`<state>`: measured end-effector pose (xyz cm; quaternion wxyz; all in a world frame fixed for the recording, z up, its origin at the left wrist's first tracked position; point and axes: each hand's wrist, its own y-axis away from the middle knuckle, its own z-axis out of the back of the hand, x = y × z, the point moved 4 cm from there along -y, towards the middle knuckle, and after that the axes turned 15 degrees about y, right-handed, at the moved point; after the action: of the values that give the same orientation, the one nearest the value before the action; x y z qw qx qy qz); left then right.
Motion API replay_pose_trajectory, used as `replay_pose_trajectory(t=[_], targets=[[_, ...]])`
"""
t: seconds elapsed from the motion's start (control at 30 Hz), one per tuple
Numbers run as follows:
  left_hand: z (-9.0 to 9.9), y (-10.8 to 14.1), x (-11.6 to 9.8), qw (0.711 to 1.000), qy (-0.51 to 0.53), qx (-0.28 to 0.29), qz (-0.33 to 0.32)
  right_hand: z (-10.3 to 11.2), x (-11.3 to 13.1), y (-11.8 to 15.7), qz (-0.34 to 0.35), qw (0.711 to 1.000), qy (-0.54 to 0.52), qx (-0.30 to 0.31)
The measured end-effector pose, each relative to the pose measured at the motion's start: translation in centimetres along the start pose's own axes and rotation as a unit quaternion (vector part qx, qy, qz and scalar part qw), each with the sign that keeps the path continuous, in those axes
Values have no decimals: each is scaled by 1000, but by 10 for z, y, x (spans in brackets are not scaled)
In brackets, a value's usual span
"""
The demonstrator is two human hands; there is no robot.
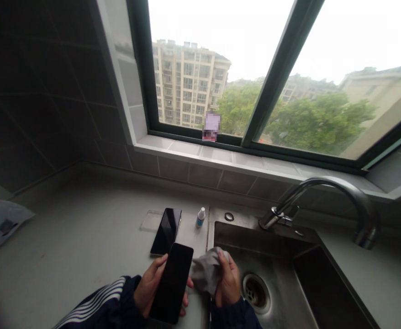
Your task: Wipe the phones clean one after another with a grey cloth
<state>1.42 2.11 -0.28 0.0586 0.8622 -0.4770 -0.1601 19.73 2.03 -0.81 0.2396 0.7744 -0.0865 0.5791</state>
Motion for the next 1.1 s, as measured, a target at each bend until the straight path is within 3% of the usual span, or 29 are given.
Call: replay_pose_trajectory(t=[0.2,0.27,0.33,0.37,0.4,0.43,0.47,0.53,0.83,1.0,1.1], targets=[[-10,3,-1,999,16,-37,-9,15,10,-3,111,991,37,-64],[-10,1,-1,999,12,-33,-11,9,9,10,146,985,79,-45],[-10,0,-1,999,24,-32,-25,-4,8,28,191,971,145,21],[-10,-1,-1,998,37,-32,-37,-19,11,42,286,918,242,134],[-10,-1,-1,997,53,-32,-48,-34,10,57,373,832,328,247],[-11,-1,-2,996,70,-30,-53,-42,9,70,436,756,378,308],[-11,-1,-1,995,86,-25,-54,-47,7,79,466,697,416,350],[-12,-1,-1,993,107,-11,-42,-51,4,85,486,641,470,363],[-4,-7,0,991,122,2,-48,-56,-10,78,547,540,596,233],[-6,-7,-1,990,130,14,-57,-61,-18,79,534,489,649,235],[-3,-8,-2,989,134,22,-66,-66,-17,74,530,473,661,242]])
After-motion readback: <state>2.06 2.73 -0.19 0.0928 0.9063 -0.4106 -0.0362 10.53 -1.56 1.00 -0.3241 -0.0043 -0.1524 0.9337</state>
